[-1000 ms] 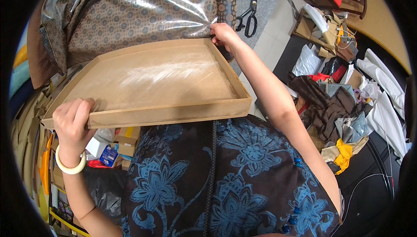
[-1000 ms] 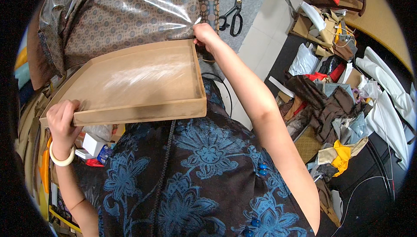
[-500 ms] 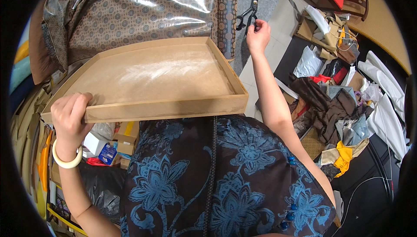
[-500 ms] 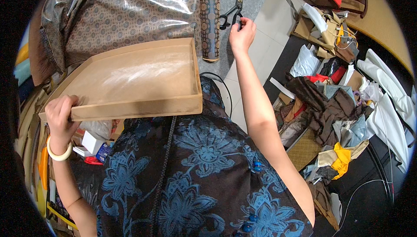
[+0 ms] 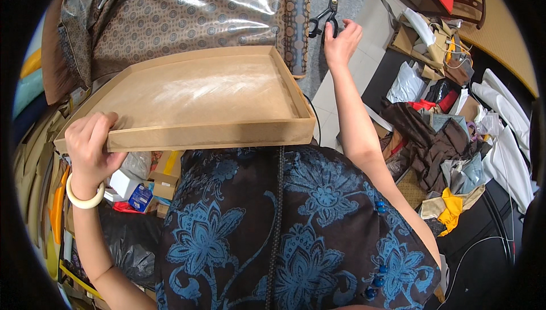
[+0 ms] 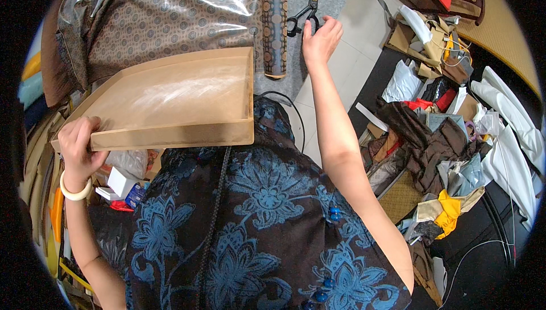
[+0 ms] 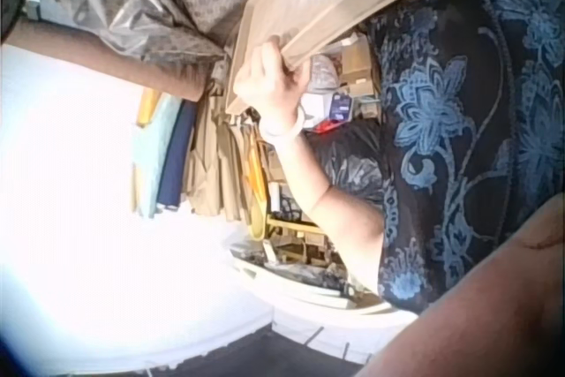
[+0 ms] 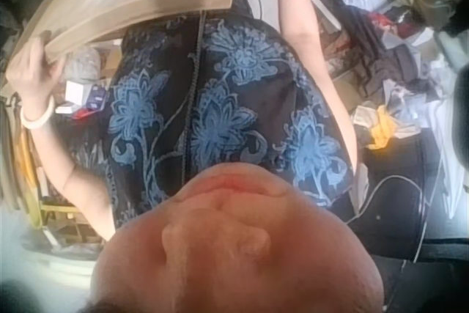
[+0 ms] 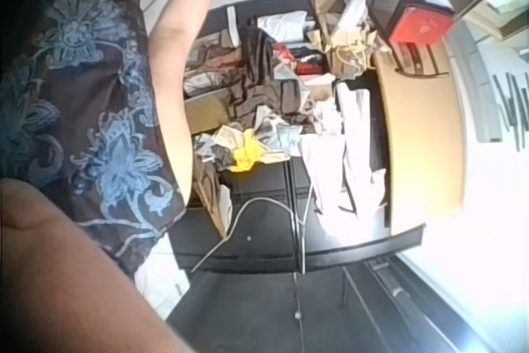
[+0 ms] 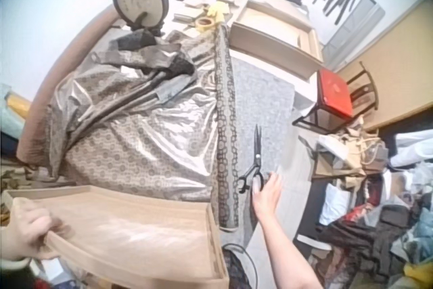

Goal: The person cuts a large piece of patterned fabric using shears. They unfold the fabric on a workbench and use a wooden tray as a guide to cut a straight edge, then continue trimming the fabric along the edges.

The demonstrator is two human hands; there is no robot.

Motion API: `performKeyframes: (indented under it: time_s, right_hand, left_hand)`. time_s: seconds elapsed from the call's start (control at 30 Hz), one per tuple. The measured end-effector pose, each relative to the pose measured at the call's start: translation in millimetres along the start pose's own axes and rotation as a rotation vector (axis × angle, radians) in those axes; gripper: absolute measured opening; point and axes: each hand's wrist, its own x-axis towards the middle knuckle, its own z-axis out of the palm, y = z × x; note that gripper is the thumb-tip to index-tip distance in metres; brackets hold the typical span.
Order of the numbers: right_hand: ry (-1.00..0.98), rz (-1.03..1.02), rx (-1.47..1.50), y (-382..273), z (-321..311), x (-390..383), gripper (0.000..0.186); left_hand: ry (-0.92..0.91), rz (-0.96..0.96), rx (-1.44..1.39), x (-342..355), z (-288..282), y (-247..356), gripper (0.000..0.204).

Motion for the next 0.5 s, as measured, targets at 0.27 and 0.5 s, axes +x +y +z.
performKeyframes:
  time_s: [0.27,0.5]
  right_hand:
    - [-0.083,-0.080,0.070,-3,15,-14,0.043]
    - [-0.201,0.017,0.084,-16,1,-5,0.058]
  left_hand:
    - [0.004,-0.012,-0.003,4,-1,2,0.033]
    - [0.010,-0.017,0.006,4,1,1,0.033]
